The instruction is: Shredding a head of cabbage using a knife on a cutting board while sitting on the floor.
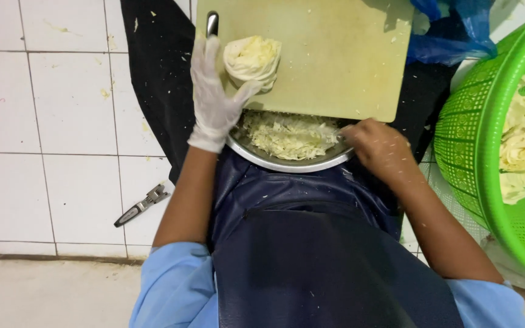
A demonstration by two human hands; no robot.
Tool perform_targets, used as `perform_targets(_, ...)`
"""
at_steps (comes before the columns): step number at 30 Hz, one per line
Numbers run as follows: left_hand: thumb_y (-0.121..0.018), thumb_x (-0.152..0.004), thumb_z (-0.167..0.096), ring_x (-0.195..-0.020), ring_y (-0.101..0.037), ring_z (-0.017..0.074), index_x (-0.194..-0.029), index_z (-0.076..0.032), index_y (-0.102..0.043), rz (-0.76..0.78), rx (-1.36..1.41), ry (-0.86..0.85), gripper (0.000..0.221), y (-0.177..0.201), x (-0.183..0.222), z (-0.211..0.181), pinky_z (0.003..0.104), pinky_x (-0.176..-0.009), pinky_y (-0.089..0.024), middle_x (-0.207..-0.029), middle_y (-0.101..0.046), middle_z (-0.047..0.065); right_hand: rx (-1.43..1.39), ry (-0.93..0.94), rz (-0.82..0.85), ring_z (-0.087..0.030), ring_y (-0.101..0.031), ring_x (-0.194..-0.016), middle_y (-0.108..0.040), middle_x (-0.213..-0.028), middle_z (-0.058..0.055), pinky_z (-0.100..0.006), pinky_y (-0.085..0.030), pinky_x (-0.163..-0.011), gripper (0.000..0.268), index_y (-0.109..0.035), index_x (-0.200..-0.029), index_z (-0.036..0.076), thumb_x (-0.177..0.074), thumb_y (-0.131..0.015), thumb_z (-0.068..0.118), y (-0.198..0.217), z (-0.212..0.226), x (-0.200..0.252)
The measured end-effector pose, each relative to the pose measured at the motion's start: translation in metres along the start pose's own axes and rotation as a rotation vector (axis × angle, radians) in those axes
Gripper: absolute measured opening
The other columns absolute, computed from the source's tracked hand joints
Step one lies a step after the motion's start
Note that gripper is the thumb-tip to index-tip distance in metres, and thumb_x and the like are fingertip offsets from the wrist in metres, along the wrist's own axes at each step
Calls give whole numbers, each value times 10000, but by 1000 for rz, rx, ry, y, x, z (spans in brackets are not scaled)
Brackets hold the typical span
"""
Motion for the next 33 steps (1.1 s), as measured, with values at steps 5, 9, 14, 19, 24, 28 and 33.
perform_targets(5, -820, -640, -771, -1407, -274, 407, -1462, -160, -344, 255, -89, 112, 1130, -31, -12, 17, 468, -1180, -186, -1514, -232, 213, -62, -247, -85, -270, -647, -892, -566, -997, -35, -360, -524, -720, 248, -600, -1187, 175, -947, -635, 229, -8, -48, -10)
perform_targets(9, -798, -619, -732, -1315, -400, 464, -1338, -163, -475, 404, 36, 190, 973, -62, -9, 3, 508, -1148, -294, -1458, -307, 208, -183, -298, -151, -347, -632, -983, -602, -1059, -113, -426, -513, -780, 279, -608, -1236, 77, -982, -623, 192, -14, -63, -46)
perform_targets(14, -792, -642, -770, -1398, -297, 377, -1420, -201, -400, 389, -122, 121, 1040, -60, -13, 0, 528, -1163, -83, -1499, -302, 160, -343, -391, -105, -372, -561, -1121, -598, -1194, -150, -483, -458, -898, 323, -574, -1281, 98, -989, -589, 236, -34, -87, -76)
perform_targets(19, -700, -699, -774, -1415, -271, 283, -1389, -192, -458, 416, -277, 126, 935, -58, 1, -17, 407, -1171, -41, -1489, -346, 105, -268, -430, 94, -380, -591, -1057, -580, -1182, -119, -517, -484, -867, 353, -526, -1277, 164, -969, -554, 334, -39, -88, -67)
perform_targets(24, -772, -647, -740, -1413, -254, 431, -1448, -180, -382, 401, -118, 271, 1053, -61, 20, -28, 569, -1166, -190, -1542, -183, 193, -176, -483, 190, -402, -624, -928, -534, -1105, -118, -509, -520, -787, 342, -508, -1291, 136, -971, -529, 256, -26, -74, -54)
perform_targets(28, -645, -637, -843, -1393, -249, 359, -1345, -159, -479, 329, -141, 174, 999, -70, 19, -43, 490, -1170, -140, -1468, -269, 201, -168, -456, 268, -399, -648, -918, -638, -1014, -157, -521, -521, -742, 321, -486, -1268, 127, -999, -488, 303, -13, -40, -54)
perform_targets(33, -750, -734, -609, -1290, -375, 507, -1272, -126, -590, 440, -103, 273, 740, -57, 9, -54, 552, -1072, -356, -1333, -395, 204, 196, -276, 127, -247, -663, -646, -564, -768, -34, -369, -546, -554, 212, -566, -1090, 189, -936, -577, 336, 32, -1, -52)
Point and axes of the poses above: each hand's wrist, its own x-axis away from the middle knuckle, its own y-axis out of the back of the hand, z = x × y, the point moved 5 cm from there along -x, towards the middle knuckle
